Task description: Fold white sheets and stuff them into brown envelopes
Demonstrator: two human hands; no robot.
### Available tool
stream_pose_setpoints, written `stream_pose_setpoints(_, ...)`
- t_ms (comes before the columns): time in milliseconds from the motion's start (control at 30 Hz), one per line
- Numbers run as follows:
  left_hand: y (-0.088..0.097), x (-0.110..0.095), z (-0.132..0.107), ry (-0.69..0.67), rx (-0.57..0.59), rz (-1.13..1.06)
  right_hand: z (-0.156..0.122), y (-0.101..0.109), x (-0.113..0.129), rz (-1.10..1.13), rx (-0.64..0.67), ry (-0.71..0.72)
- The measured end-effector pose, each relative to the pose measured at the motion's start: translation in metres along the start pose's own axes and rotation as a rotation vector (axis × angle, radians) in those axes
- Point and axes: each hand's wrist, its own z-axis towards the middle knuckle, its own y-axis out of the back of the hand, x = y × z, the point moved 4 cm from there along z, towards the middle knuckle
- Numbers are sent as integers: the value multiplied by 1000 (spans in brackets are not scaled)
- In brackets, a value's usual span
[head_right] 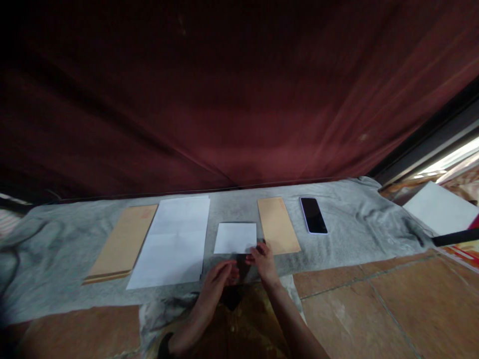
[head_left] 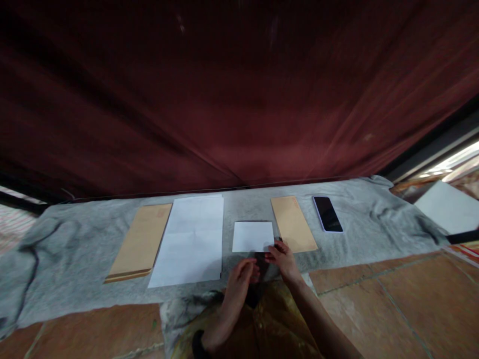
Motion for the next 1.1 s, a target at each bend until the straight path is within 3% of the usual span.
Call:
stream_pose_setpoints(133,-2,-14,-11,-608,-128,665,1,2,-9,-36,-19,-52)
stream_pose_setpoints(200,-5,-15,-9,-763,-170,945,2,2,-10,-71,-12,-65)
stream_pose_setpoints(267,-7,-10,-3,-829,-187,1166,2,5,-10,-101,1,-72)
stream_pose_setpoints(400,-7,2,4,-851,-170,1422,-4,13,-6,-355,46,18)
stream_pose_setpoints(600,-9,7,5,-863,-166,1534,-39,15,13,-969,-84,499)
stream_pose_setpoints(767,-11,11,6,-869,-198,1450,-56,-18,10,-1150,211,832)
stream_pose_setpoints(900,-14,13,1,-874,-217,1356,-57,-26,-5,-1265,308,886)
stream_pose_setpoints(1100,-12,18,-8,-787,-262,1429,-59,-10,-11,-1373,317,956)
